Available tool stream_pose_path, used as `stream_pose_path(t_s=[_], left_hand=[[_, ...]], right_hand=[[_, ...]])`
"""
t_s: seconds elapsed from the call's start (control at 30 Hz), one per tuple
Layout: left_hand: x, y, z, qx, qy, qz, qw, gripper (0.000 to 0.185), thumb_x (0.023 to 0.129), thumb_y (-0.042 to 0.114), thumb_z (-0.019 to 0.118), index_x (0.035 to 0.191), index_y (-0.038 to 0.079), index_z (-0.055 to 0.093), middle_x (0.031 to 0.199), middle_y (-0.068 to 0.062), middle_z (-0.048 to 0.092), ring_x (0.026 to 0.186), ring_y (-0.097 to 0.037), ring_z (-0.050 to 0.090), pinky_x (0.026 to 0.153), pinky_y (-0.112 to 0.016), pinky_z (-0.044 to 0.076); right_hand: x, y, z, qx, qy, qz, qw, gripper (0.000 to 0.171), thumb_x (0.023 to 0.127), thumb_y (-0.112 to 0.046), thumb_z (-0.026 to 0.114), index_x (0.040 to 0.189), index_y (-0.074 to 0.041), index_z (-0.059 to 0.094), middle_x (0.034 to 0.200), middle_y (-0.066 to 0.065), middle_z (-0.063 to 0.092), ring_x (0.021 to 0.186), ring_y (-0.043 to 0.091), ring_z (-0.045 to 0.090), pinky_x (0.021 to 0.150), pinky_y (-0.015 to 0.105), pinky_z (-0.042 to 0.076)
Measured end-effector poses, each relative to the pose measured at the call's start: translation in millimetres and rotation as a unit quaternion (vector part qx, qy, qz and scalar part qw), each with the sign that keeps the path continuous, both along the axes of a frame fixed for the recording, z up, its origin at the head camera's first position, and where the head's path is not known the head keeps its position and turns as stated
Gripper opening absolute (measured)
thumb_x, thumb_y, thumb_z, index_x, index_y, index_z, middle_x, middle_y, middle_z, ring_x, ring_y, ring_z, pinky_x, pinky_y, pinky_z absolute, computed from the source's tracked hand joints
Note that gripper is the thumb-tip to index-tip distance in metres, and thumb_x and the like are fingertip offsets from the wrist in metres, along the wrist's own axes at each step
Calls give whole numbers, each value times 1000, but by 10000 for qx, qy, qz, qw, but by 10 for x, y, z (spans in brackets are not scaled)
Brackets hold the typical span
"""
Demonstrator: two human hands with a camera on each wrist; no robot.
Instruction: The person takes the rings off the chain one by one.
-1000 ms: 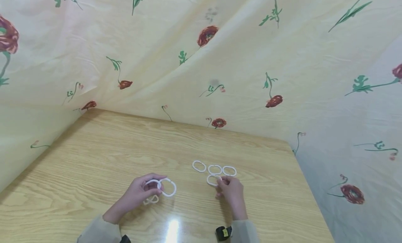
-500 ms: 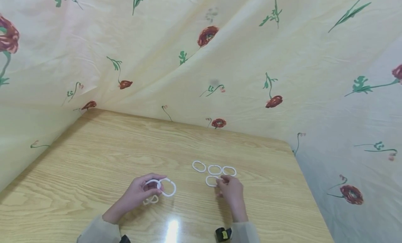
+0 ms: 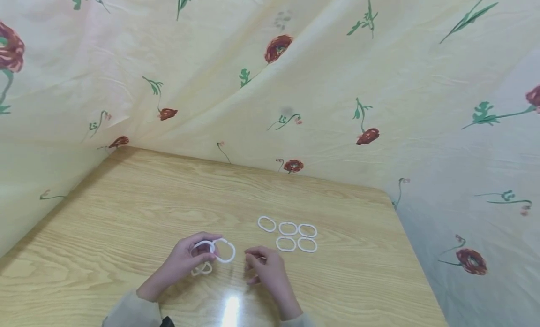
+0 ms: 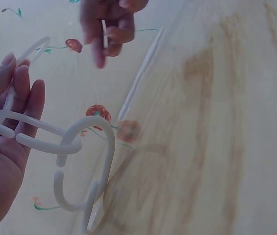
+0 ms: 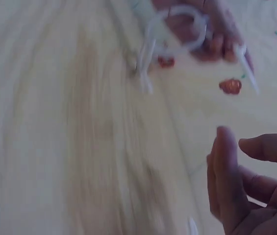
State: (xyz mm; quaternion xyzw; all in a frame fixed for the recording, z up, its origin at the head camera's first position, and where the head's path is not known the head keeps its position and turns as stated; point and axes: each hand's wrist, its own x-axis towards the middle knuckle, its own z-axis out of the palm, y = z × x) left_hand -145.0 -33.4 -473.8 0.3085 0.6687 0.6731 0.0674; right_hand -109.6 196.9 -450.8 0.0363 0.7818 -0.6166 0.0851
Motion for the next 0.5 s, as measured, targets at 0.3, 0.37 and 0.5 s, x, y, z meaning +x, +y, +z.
stream_pose_path(t_s=[0.3,0.37,0.5], left_hand=[[1,-5,16,-11,-59,26,10000,44,91,10,64,129,-10,50,96,-26,62,86,0,61,80,-19,57],[-3,-6,18,14,-90,42,10000,44,91,10,64,129,-9,51,96,-26,63,86,0,61,80,-19,56],[-9,-6,25,63,-115,119,9998,43,90,9,66,127,-7,53,96,-26,63,86,0,62,79,-19,57]], right_hand=[[64,-216,55,-942,-234,686,9929,38,93,-14,62,118,14,56,90,-4,62,80,8,61,54,19,56],[72,-249,61,-1062,-241,683,9917,38,93,-14,63,117,15,55,89,-4,62,80,8,60,54,18,56],[79,-302,58,-1234,-205,541,9907,37,92,-13,63,113,16,54,86,-5,61,79,7,60,53,18,55]])
